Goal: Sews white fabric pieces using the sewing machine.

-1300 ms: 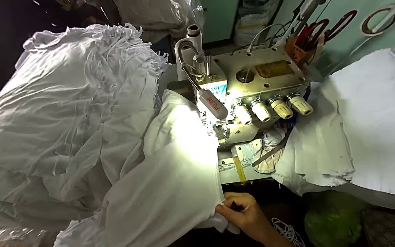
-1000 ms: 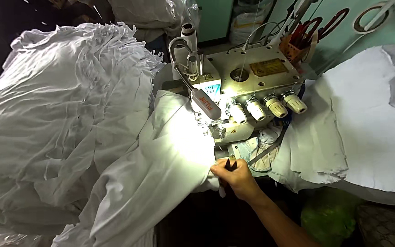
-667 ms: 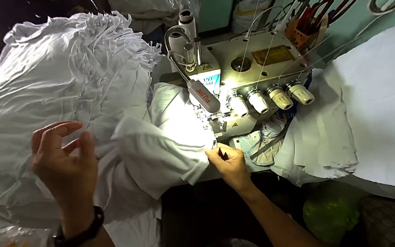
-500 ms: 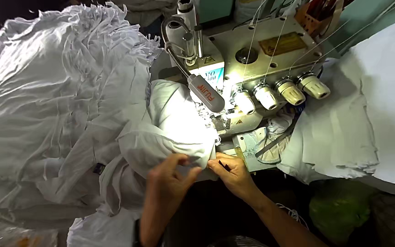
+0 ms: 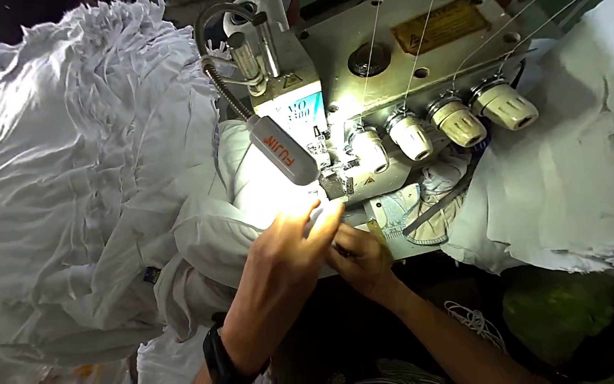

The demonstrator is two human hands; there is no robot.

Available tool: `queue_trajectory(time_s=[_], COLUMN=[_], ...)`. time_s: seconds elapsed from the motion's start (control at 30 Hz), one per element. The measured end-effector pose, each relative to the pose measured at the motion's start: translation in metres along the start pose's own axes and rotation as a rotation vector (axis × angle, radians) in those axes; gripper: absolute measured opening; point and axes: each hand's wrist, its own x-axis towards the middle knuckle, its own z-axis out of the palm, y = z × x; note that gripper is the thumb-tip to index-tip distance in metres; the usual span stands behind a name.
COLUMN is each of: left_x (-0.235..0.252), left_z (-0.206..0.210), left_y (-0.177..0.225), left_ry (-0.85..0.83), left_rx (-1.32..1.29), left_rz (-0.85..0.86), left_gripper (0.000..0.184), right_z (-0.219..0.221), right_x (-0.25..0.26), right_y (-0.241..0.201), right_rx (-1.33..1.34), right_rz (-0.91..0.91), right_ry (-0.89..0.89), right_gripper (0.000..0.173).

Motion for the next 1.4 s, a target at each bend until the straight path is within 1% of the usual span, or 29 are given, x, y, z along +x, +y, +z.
queue_trajectory(time_s=[0.07,0.1,0.13,0.2,0.3,0.37,0.4,0.53,0.63,0.7,0.77,0.83,0.9,1.0,1.07,1.17,1.23,1.27,1.3,1.33,1.4], left_x=[0.009,0.011,0.011,0.007,-0.002,-0.006,-0.006,-0.006,-0.004,-0.001,-0.001,-0.006,-0.012,-0.013,-0.01,-0.011,-0.022,-0.031,-0.042,-0.052,-0.067], left_z=[0.007,0.011,0.013,0.018,0.027,0.03,0.03,0.033,0.035,0.037,0.039,0.04,0.042,0.05,0.053,0.045,0.034,0.025,0.016,0.006,-0.007], left_y=[-0.004,-0.007,-0.01,-0.015,-0.023,-0.026,-0.026,-0.026,-0.023,-0.019,-0.014,-0.01,-0.006,0.001,-0.001,-0.004,-0.008,-0.014,-0.022,-0.031,-0.05], left_ry=[-0.1,-0.118,-0.107,-0.039,0.104,0.119,0.116,0.106,0.151,0.202,0.234,0.228,0.221,0.249,0.237,0.206,0.278,0.347,0.419,0.45,0.404], left_rx=[0.065,0.083,0.096,0.064,-0.13,-0.251,-0.272,-0.292,-0.299,-0.309,-0.273,-0.121,0.097,0.308,0.335,0.246,0.203,0.167,0.115,0.04,-0.139], left_rz=[0.023,0.026,0.03,0.007,-0.107,-0.166,-0.176,-0.181,-0.226,-0.267,-0.273,-0.202,-0.13,-0.116,-0.128,-0.161,-0.248,-0.326,-0.425,-0.55,-0.833], left_gripper=[0.026,0.021,0.015,0.014,0.012,0.011,0.011,0.012,0.008,0.004,0.004,0.007,0.014,0.018,0.02,0.022,0.023,0.027,0.034,0.042,0.057], right_z=[-0.002,-0.002,-0.002,-0.004,-0.005,-0.004,-0.003,-0.004,-0.005,-0.005,-0.006,-0.008,-0.011,-0.012,-0.009,-0.006,-0.006,-0.005,-0.004,-0.004,-0.004], right_x=[-0.005,-0.006,-0.008,-0.011,-0.012,-0.013,-0.013,-0.014,-0.014,-0.014,-0.014,-0.014,-0.014,-0.007,0.0,0.012,0.021,0.023,0.026,0.028,0.028], right_y=[0.0,-0.001,-0.002,-0.006,-0.009,-0.009,-0.008,-0.008,-0.009,-0.009,-0.011,-0.014,-0.016,-0.016,-0.015,-0.017,-0.023,-0.028,-0.033,-0.036,-0.038], right_rx=[-0.03,-0.049,-0.07,-0.102,-0.136,-0.147,-0.149,-0.152,-0.156,-0.146,-0.119,-0.076,-0.039,0.002,0.04,0.177,0.3,0.37,0.437,0.489,0.519], right_rz=[-0.066,-0.085,-0.102,-0.12,-0.161,-0.171,-0.172,-0.167,-0.149,-0.127,-0.09,-0.041,-0.001,0.069,0.156,0.319,0.44,0.527,0.611,0.67,0.69], right_ry=[-0.012,-0.007,-0.003,-0.014,-0.012,-0.015,-0.014,-0.004,-0.004,-0.002,0.003,0.001,-0.015,-0.023,0.007,0.059,0.08,0.095,0.111,0.126,0.118], right_gripper=[0.027,0.027,0.027,0.031,0.034,0.035,0.035,0.036,0.036,0.036,0.035,0.035,0.034,0.032,0.032,0.027,0.025,0.025,0.026,0.026,0.026])
